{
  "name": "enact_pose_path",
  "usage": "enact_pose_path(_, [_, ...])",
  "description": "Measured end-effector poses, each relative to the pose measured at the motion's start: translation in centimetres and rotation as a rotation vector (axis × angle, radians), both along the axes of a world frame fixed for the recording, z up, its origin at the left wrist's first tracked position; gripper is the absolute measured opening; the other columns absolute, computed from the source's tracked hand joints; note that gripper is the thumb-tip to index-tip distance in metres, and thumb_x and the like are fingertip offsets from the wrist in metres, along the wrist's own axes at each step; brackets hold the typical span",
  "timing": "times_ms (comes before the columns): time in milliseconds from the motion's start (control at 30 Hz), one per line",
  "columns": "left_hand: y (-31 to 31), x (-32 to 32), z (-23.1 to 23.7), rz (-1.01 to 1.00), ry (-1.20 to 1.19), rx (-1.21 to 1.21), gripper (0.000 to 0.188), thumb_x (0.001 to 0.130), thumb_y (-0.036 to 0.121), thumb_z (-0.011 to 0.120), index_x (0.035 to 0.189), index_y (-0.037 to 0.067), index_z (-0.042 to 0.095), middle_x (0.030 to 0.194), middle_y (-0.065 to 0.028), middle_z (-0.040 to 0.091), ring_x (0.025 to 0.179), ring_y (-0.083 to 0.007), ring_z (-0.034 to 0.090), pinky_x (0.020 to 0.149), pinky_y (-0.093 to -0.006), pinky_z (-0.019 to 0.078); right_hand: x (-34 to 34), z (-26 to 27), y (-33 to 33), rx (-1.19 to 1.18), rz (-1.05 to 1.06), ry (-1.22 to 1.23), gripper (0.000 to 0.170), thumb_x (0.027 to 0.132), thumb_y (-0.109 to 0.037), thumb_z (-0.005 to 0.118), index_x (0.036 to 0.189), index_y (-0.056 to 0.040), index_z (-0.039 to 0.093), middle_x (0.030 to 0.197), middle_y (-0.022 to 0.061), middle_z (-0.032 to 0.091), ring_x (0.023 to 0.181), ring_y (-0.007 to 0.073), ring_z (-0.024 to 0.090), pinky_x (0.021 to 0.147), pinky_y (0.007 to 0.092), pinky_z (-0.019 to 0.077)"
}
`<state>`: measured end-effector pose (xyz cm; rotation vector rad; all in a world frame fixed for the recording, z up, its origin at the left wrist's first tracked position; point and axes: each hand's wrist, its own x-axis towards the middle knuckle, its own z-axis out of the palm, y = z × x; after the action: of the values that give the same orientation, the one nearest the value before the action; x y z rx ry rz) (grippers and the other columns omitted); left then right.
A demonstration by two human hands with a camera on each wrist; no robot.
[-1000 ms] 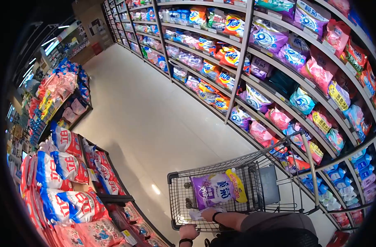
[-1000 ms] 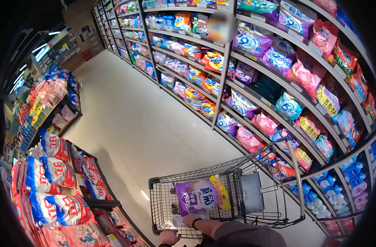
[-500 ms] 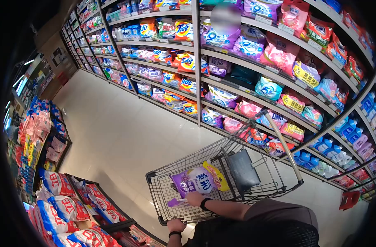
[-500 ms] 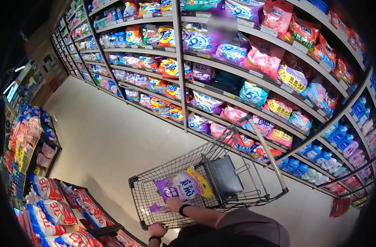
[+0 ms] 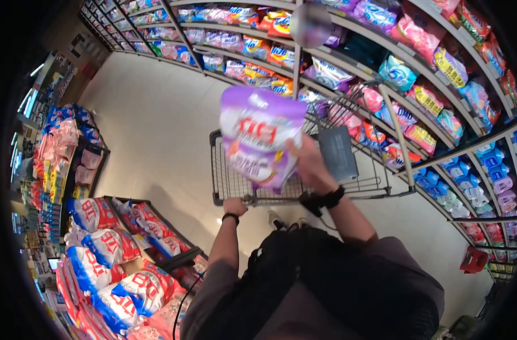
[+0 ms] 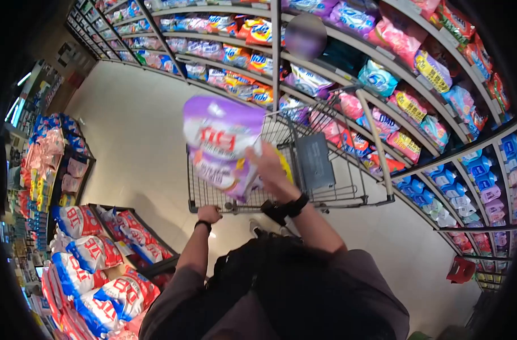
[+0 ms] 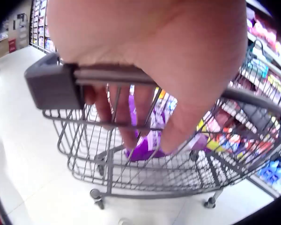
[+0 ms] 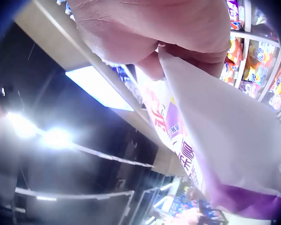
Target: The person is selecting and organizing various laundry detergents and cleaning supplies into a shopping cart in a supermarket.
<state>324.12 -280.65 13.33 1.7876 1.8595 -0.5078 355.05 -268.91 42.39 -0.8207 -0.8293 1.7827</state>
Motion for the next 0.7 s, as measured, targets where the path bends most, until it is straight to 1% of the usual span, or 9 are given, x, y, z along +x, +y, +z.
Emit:
enact_pose_path(67, [4.2,0.2,4.1,0.106,-0.145,-0.203,0.072,0.069,0.043,0.075,0.137,0.021,0.063,0.121,-0.0107,0.073,0.119,-0.0316,0.064,0.106,-0.0485,0.0411,1.3,3.7,0.8,0.046,-0.071,0.146,0.045,0.105,-0.02,0.053,0.144,0.0008,0.046,0.135,0.0133,0.062,0.122,0.0233,0.06,0.105,0.038,0.0459])
enact_pose_path(100, [5.5,0.6,7.0,0.145,-0.275,-0.265,0.078,0.074,0.043,0.074,0.144,0.014,0.055,0.135,-0.0146,0.064,0.129,-0.0303,0.058,0.109,-0.0463,0.0403,1.7,3.9,0.8,0.039,-0.079,0.152,0.045,0.105,-0.02,0.053,0.144,0.0008,0.046,0.135,0.0133,0.062,0.122,0.0233,0.06,0.105,0.038,0.0459])
enact_pose_path(167, [7.6,1.5,9.2,0.289,-0.828,-0.08,0.072,0.089,0.047,0.064,0.146,0.004,0.051,0.144,-0.0185,0.056,0.135,-0.0286,0.052,0.113,-0.0458,0.0372,2.6,4.2,1.6,-0.067,-0.168,0.172,0.044,0.106,-0.019,0.051,0.144,0.0015,0.045,0.139,0.0132,0.059,0.125,0.0236,0.059,0.106,0.0391,0.0447])
enact_pose_path(267, [11.7,5.7,17.5,0.377,-1.099,-0.034,0.068,0.101,0.047,0.051,0.152,0.003,0.041,0.152,-0.0172,0.048,0.137,-0.0274,0.049,0.115,-0.0446,0.036,4.0,2.6,2.4,-0.078,-0.139,0.254,0.045,0.106,-0.021,0.052,0.144,0.0024,0.045,0.14,0.0136,0.059,0.125,0.0246,0.06,0.106,0.0393,0.0463])
enact_pose_path(333, [14.0,7.7,19.7,0.68,-2.041,-0.298,0.074,0.104,0.055,0.044,0.156,0.004,0.033,0.151,-0.0166,0.047,0.137,-0.0249,0.047,0.114,-0.0424,0.0364,4.7,1.7,2.7,-0.084,-0.165,0.248,0.044,0.105,-0.021,0.053,0.142,0.0027,0.048,0.138,0.0132,0.061,0.122,0.0246,0.062,0.104,0.0396,0.0483])
enact_pose_path(467, [15.6,10.5,21.1,0.555,-1.849,-0.194,0.077,0.103,0.053,0.051,0.155,-0.001,0.031,0.15,-0.013,0.048,0.139,-0.0226,0.045,0.115,-0.0415,0.0343,4.9,2.1,1.2,-0.222,-0.205,0.229,0.039,0.104,-0.022,0.056,0.134,0.0019,0.054,0.129,0.0106,0.066,0.115,0.0211,0.066,0.098,0.0381,0.0531])
enact_pose_path(533, [16.1,10.9,20.8,0.243,-1.797,-0.245,0.077,0.101,0.051,0.055,0.154,0.0,0.032,0.15,-0.0109,0.049,0.14,-0.0207,0.043,0.117,-0.0403,0.0331,5.1,2.7,0.8,-0.289,-0.241,0.221,0.037,0.104,-0.022,0.056,0.132,0.0017,0.056,0.127,0.0105,0.067,0.112,0.0213,0.067,0.097,0.0376,0.0537])
enact_pose_path(567, [16.0,10.8,20.5,0.367,-1.836,-0.378,0.074,0.099,0.037,0.063,0.154,-0.001,0.032,0.15,-0.0098,0.048,0.14,-0.0205,0.043,0.117,-0.0386,0.0327,5.4,2.9,0.8,-0.282,-0.249,0.221,0.037,0.104,-0.022,0.056,0.132,0.0017,0.056,0.127,0.0105,0.067,0.112,0.0213,0.067,0.097,0.0376,0.0537])
enact_pose_path(700, [15.7,10.5,20.2,0.303,-1.815,-0.498,0.085,0.091,0.038,0.075,0.153,-0.001,0.033,0.147,-0.0077,0.052,0.136,-0.0205,0.049,0.115,-0.0401,0.0366,7.3,2.2,1.4,-0.292,-0.183,0.29,0.034,0.103,-0.022,0.058,0.128,0.0005,0.059,0.124,0.0105,0.068,0.11,0.0208,0.068,0.096,0.0377,0.0533])
